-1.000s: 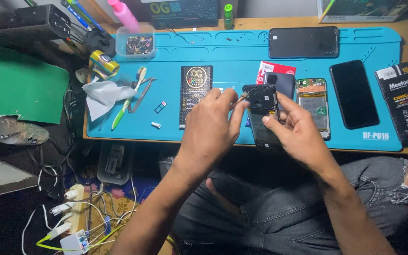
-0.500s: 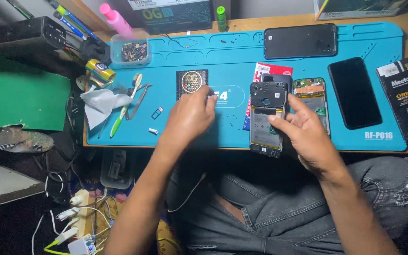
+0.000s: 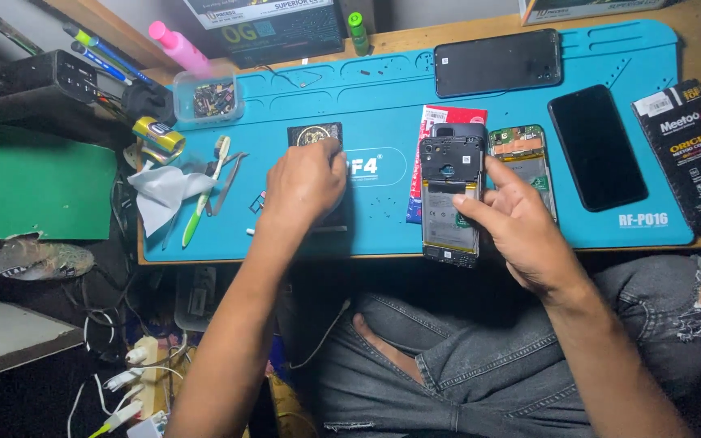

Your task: Assembling the internal components of a smartphone, including connecting ribbon cables to the motherboard and preparing the chassis.

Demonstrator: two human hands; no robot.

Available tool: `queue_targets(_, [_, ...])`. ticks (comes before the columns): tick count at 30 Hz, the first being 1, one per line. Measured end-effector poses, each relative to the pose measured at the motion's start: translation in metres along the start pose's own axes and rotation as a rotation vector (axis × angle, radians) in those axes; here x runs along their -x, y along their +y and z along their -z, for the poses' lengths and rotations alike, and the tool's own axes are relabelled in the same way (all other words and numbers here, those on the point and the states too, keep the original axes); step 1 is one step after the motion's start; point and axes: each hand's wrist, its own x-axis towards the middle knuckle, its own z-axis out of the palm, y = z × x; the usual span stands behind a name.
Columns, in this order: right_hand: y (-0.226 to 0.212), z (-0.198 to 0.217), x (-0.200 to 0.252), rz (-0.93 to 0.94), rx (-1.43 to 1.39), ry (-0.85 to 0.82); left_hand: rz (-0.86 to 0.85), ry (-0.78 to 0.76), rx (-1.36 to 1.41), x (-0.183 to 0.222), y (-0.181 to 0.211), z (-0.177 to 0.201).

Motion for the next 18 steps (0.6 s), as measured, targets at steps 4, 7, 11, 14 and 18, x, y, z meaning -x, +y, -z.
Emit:
queue_targets(4, [-0.003, -0.003, 0.001, 0.001, -0.001, -0.009, -0.053, 0.040, 0.127, 0.038, 0.018, 0.033])
queue_targets(7, [-0.005, -0.007, 0.001, 0.007, -0.010, -0.020, -0.184, 0.129, 0.340, 0.060, 0.023, 0.035])
queue_targets(11, [-0.004, -0.012, 0.003, -0.007, -0.035, -0.027, -0.329, 0.361, 0.504, 0.080, 0.036, 0.024])
queue_targets(14, [-0.002, -0.014, 0.004, -0.020, -0.030, -0.041, -0.314, 0.394, 0.493, 0.093, 0.043, 0.020])
queue_targets(18, [-0.008, -0.017, 0.009, -0.043, -0.014, -0.049, -0.301, 0.415, 0.478, 0.097, 0.041, 0.012])
